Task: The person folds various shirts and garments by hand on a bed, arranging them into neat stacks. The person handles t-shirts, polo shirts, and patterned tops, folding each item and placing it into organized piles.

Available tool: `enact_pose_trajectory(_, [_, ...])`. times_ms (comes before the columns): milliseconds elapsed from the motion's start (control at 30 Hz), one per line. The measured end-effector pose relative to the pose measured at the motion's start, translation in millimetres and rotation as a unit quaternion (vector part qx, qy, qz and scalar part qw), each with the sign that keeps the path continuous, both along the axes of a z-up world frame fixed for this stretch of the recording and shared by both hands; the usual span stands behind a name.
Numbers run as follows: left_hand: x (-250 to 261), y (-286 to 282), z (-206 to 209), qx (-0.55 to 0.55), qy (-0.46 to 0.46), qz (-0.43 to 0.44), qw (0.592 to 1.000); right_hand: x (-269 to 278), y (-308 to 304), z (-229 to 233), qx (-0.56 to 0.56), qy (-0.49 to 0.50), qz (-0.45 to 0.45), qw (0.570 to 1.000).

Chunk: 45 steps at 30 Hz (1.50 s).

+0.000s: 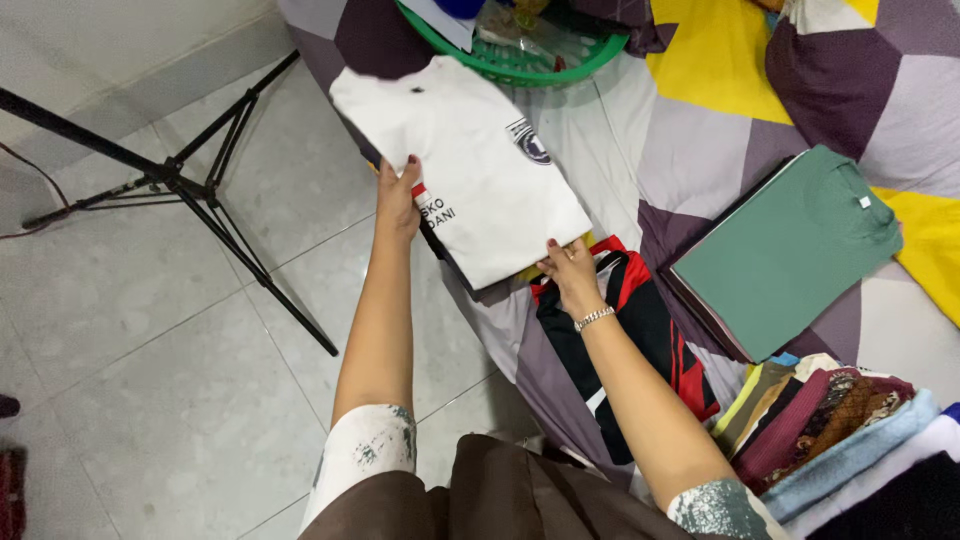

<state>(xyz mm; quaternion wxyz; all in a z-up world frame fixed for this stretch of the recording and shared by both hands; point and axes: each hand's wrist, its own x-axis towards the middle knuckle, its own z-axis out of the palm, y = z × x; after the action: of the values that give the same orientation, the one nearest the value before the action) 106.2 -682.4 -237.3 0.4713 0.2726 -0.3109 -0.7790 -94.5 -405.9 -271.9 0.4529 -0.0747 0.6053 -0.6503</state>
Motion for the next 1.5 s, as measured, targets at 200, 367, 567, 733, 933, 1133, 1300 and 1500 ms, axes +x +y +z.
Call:
enact_pose_trajectory(200, [1.4, 10.2, 10.2, 0.07, -0.075, 0.027, 0.994, -19.0, -6.4, -35.3, 0.08, -0.046, 0.006, 0.996])
enact_pose_trajectory(367, [7.8, 6.6, 17.6, 0.017, -0.172, 0.036, 0.984, -12.7, -0.2, -23.6, 0.075, -0.043, 0.017, 0.996])
enact_pose_trajectory(567, [8.1, 11.2, -13.8, -0.007, -0.228, 0.074, 0.971, -3.9, 0.6, -26.7, 0.097, -0.031, 0.024, 0.995])
enact_pose_trajectory(733, [-1.6, 13.0, -22.4, -0.081, -0.303, 0.145, 0.938, -15.6, -4.0, -37.3, 0.114, 0.039, 0.019, 0.992])
enact_pose_trajectory(933, [-27.8, 90.8, 13.9, -0.281, -0.658, 0.24, 0.656, -18.2, 24.0, -27.7, 0.139, 0.109, -0.007, 0.984])
enact_pose_trajectory(1133, [-61.1, 193.9, 37.4, -0.491, -0.648, -0.215, 0.541, -10.2, 120.2, -1.9, 0.258, 0.419, -0.01, 0.871])
enact_pose_trajectory(1300, [-75.7, 193.6, 21.8, -0.625, -0.674, -0.013, 0.395, -18.4, 203.0, -0.9, 0.225, 0.528, -0.054, 0.817])
enact_pose_trajectory(1500, [-70.2, 200.2, 22.0, -0.568, -0.663, -0.109, 0.475, 7.1, 284.6, -2.4, 0.462, 0.465, -0.034, 0.755])
